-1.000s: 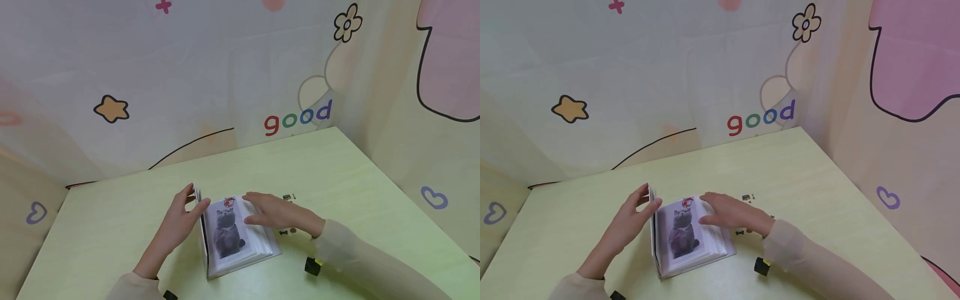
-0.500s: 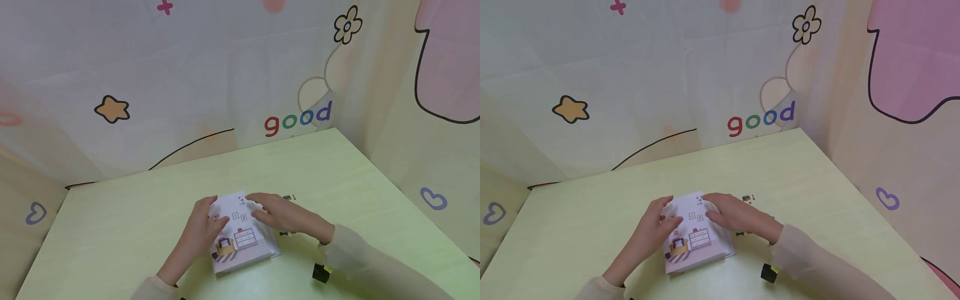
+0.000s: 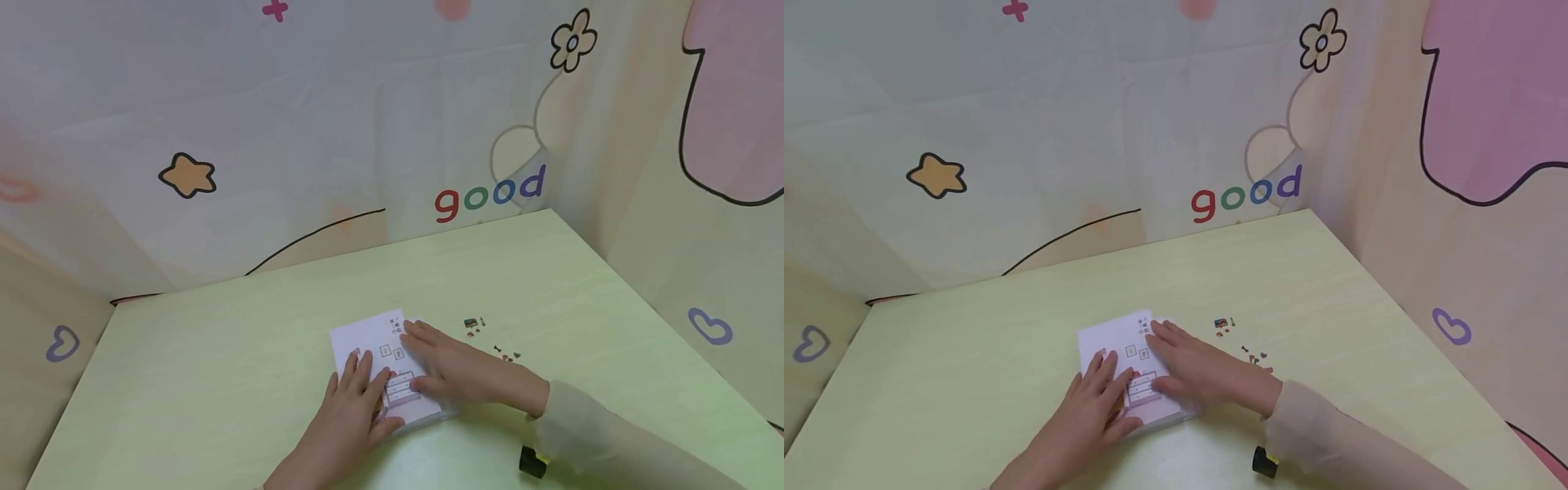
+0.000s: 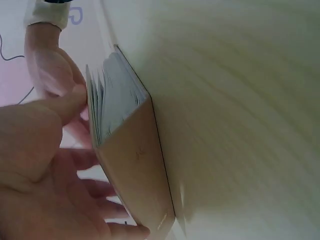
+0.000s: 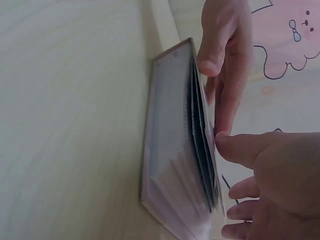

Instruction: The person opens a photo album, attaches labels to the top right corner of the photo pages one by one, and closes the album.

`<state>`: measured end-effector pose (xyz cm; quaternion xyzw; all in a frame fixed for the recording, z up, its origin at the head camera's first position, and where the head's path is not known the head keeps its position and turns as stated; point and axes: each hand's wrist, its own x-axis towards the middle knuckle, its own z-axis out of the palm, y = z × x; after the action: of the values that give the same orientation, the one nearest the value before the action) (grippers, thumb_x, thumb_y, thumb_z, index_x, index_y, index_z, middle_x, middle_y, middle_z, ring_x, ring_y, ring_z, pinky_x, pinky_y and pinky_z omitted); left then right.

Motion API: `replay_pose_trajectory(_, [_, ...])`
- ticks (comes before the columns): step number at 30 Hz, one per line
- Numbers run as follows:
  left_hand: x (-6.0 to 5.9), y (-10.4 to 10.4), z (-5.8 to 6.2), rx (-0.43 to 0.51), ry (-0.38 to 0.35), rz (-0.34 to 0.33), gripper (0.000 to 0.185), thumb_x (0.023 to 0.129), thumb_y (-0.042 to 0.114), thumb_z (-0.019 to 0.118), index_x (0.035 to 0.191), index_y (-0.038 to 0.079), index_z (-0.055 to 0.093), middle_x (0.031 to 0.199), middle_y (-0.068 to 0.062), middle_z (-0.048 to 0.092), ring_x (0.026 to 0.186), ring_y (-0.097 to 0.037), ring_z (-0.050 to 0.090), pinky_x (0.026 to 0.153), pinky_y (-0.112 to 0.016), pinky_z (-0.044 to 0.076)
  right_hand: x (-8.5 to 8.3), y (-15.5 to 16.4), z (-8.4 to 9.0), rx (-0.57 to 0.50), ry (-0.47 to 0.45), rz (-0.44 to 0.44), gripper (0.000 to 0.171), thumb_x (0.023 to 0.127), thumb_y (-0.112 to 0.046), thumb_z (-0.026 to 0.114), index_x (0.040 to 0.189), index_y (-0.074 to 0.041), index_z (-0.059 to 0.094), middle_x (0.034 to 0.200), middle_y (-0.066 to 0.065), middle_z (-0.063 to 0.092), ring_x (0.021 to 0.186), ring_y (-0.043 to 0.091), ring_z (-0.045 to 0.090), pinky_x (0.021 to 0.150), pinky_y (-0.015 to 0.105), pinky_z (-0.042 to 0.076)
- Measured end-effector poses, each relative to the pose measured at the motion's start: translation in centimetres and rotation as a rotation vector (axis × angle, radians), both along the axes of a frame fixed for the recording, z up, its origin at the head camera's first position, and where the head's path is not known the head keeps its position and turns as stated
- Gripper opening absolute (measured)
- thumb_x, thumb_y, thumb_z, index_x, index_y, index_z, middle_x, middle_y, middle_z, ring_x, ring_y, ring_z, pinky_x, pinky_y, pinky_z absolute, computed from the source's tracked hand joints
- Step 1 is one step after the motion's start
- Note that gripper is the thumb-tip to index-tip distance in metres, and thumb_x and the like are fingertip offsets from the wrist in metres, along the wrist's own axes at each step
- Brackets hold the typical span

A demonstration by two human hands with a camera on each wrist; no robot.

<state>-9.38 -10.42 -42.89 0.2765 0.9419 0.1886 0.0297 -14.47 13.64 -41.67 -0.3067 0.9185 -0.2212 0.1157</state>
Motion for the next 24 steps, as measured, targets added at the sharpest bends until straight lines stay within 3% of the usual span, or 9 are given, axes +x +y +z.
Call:
replay_pose_trajectory(3, [0.0,-0.2,-0.2,-0.065,0.049,-0.068,0.075,0.096,0.054,0.066,0.152,0.006,0.051,0.162,-0.029,0.031,0.153,-0.048,0.019,0.112,-0.071,0.031,0.2,0.1,-0.5,0.031,0.012,0.023,0.074,0.103,-0.036,0.065,0.16,-0.001,0.034,0.17,0.016,0.019,0.157,0.035,0.013,0.123,0.051,0.022])
replay_pose_trajectory(7, [-0.2,-0.5,-0.3,-0.106,0.076,-0.11,0.079,0.093,0.055,0.07,0.153,0.008,0.05,0.162,-0.028,0.031,0.153,-0.047,0.02,0.112,-0.069,0.033,0.4,0.1,-0.9,0.066,0.035,0.043,0.073,0.104,-0.037,0.064,0.158,0.002,0.036,0.169,0.02,0.021,0.156,0.037,0.018,0.122,0.051,0.024])
replay_pose_trajectory(24, [-0.9,-1.0,0.5,-0.19,0.043,-0.138,0.077,0.092,0.054,0.071,0.154,0.013,0.05,0.163,-0.025,0.032,0.153,-0.045,0.022,0.115,-0.066,0.029,0.5,0.1,-1.3,0.098,0.016,0.033,0.071,0.105,-0.037,0.06,0.158,0.003,0.034,0.169,0.019,0.019,0.156,0.032,0.018,0.122,0.047,0.026])
